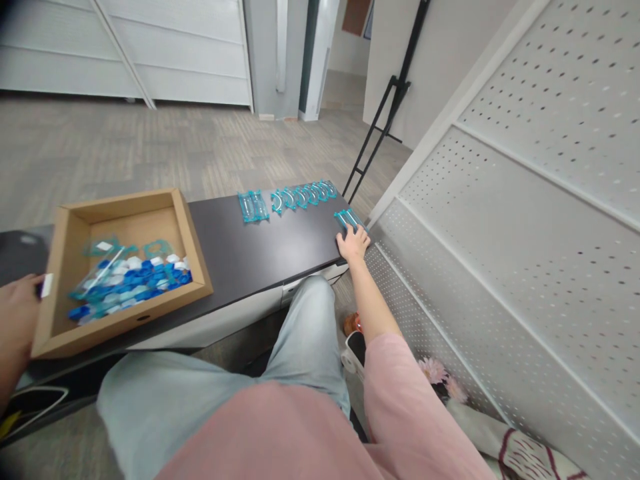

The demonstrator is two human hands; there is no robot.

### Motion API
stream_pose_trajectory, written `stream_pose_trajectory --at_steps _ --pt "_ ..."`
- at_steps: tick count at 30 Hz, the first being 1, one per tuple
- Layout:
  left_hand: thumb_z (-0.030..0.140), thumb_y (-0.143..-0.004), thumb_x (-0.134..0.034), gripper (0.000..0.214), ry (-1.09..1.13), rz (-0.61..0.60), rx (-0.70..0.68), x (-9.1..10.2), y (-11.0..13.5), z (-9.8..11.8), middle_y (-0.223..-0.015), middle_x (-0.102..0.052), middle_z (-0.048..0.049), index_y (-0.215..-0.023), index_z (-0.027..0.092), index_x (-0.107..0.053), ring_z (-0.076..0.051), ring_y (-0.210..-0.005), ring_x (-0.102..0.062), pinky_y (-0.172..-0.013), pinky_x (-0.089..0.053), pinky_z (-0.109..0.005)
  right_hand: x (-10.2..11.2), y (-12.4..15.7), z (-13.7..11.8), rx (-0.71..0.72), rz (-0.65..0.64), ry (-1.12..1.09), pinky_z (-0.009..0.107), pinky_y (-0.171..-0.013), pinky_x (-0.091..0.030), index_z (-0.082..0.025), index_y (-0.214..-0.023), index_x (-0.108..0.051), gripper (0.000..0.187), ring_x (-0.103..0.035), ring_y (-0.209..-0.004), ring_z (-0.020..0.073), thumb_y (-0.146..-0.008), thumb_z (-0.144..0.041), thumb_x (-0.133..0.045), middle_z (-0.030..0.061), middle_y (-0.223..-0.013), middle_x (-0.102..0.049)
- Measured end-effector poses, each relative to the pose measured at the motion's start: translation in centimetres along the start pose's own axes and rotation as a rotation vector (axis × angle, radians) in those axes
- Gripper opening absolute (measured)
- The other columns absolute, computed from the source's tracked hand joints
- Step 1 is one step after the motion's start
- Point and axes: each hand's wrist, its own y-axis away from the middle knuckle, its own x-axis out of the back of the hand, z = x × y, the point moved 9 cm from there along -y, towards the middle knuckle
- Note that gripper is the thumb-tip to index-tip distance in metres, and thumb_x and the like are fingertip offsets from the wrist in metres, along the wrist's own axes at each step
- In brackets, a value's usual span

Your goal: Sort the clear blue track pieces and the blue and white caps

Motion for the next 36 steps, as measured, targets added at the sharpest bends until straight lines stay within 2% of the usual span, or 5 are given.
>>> stream_pose_trajectory --at_steps 3,8,13,22,36 --pt "0.058 -0.095 -0.034 0.079 0.180 0.250 0.064 -1.1 -1.0 -1.6 -0.193 -0.036 0.0057 -0.172 0.045 -0.043 -0.032 -0.175 -0.041 -0.143 -0.038 -0.059 1.2 0.7 -0.9 0.055 0.083 0.019 0.065 -0.134 -0.029 -0.014 -0.168 -0.060 0.067 -0.041 -0.162 0.0452 -0.107 -0.043 -0.058 0.0300 -0.179 -0.046" --pt "0.040 -0.103 -0.032 0.069 0.220 0.377 -0.015 -0.8 -1.2 -1.3 -0.179 -0.055 -0.0228 -0.159 0.014 -0.063 -0.038 -0.168 -0.050 -0.138 -0.042 -0.063 2.0 2.4 -6.5 0.294 0.178 -0.030 0.069 -0.123 -0.038 -0.012 -0.162 -0.060 0.066 -0.047 -0.153 0.0485 -0.106 -0.046 -0.061 0.0332 -0.167 -0.051" --pt "0.035 -0.105 -0.043 0.064 0.235 0.376 0.001 -1.1 -1.7 -1.8 -0.180 -0.054 -0.0206 -0.161 0.013 -0.065 -0.038 -0.167 -0.049 -0.137 -0.042 -0.059 1.2 7.4 -19.4 0.733 0.062 -0.193 0.061 -0.118 -0.039 -0.021 -0.148 -0.072 0.049 -0.059 -0.138 0.0426 -0.108 -0.048 -0.061 0.0240 -0.150 -0.066" --pt "0.024 -0.105 -0.050 0.058 0.297 0.445 -0.027 -1.7 -2.1 -2.2 -0.176 -0.057 -0.0230 -0.158 0.014 -0.068 -0.042 -0.164 -0.052 -0.134 -0.041 -0.061 -1.9 24.7 -43.1 1.410 -0.408 -0.259 0.048 -0.113 -0.035 -0.026 -0.143 -0.078 0.036 -0.067 -0.134 0.0347 -0.112 -0.042 -0.072 0.0132 -0.143 -0.079" --pt "0.031 -0.107 -0.053 0.056 0.312 0.446 -0.046 -2.3 -2.7 -2.6 -0.178 -0.056 -0.0217 -0.160 0.016 -0.067 -0.043 -0.165 -0.048 -0.135 -0.040 -0.060 -4.0 25.5 -45.0 1.351 -0.545 -0.497 0.044 -0.104 -0.043 -0.026 -0.112 -0.077 0.019 -0.074 -0.114 0.0303 -0.116 -0.038 -0.063 0.0076 -0.118 -0.085"
